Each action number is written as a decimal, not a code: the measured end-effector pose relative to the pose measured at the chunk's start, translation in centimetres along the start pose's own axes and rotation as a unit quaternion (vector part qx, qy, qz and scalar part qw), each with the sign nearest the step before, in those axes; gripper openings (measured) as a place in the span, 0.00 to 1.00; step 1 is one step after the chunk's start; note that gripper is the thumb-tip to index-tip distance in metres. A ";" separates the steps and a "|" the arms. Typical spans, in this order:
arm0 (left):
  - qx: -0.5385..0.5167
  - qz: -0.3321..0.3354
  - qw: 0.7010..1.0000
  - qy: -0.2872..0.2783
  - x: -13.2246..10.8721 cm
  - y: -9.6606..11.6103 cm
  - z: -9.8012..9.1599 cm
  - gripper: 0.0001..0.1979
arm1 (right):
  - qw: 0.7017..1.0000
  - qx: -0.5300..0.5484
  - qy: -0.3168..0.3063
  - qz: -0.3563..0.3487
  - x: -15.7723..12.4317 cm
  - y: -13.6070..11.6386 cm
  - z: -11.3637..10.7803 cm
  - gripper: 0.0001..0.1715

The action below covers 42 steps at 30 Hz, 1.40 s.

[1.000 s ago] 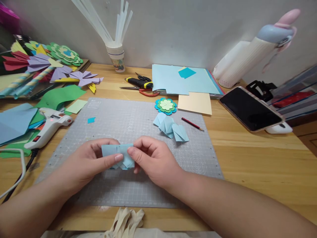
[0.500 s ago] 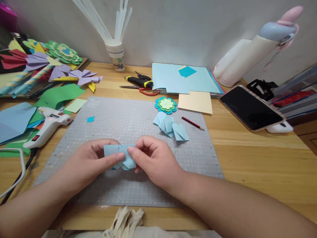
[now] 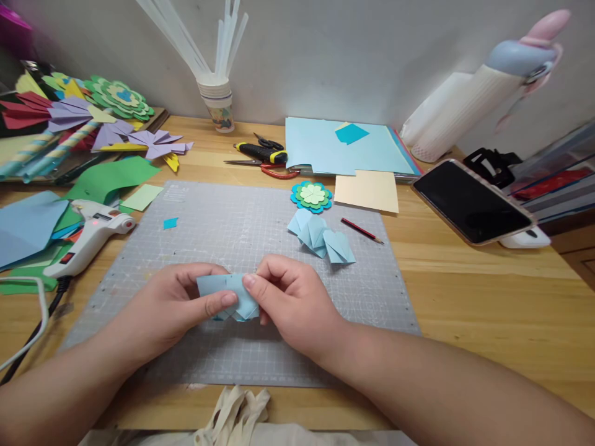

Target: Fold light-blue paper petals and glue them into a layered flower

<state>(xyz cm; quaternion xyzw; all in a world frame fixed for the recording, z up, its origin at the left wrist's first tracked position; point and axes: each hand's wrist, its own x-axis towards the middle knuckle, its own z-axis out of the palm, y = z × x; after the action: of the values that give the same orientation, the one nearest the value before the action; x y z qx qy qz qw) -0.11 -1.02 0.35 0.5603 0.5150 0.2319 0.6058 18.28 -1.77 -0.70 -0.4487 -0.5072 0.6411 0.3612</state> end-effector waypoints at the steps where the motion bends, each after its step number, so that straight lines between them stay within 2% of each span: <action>1: 0.007 -0.002 1.000 0.001 0.0 0.0 0.0 0.11 | 1.000 -0.003 0.001 0.000 0.0 0.0 0.0 0.17; 12: 0.005 -0.009 1.000 0.002 -0.1 0.4 0.2 0.11 | 1.000 -0.007 0.003 0.013 -0.1 -0.1 0.0 0.19; 19: -0.108 -0.019 0.994 0.018 0.0 0.2 -0.3 0.11 | 0.996 0.020 -0.085 0.033 0.0 -0.2 0.0 0.16; 25: -0.144 -0.029 0.988 0.038 0.2 -0.3 -0.5 0.13 | 0.996 -0.010 -0.084 0.023 0.0 0.1 0.2 0.17; 32: -0.085 -0.050 0.995 0.015 -0.1 0.3 -0.2 0.14 | 0.997 -0.055 -0.041 0.037 -0.3 0.1 0.5 0.17; 38: -0.026 -0.045 0.998 -0.019 -0.2 0.8 -0.2 0.17 | 0.995 -0.061 -0.078 0.005 -0.3 0.2 0.4 0.16; 42: -0.005 -0.040 0.999 -0.022 -0.3 0.5 -0.5 0.17 | 0.994 -0.060 -0.086 -0.007 -0.4 0.3 0.2 0.16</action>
<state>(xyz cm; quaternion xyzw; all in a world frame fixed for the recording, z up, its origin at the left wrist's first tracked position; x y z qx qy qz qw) -0.53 -0.89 1.00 0.5415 0.5223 0.1975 0.6285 18.18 -2.28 -0.88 -0.4093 -0.5771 0.6432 0.2928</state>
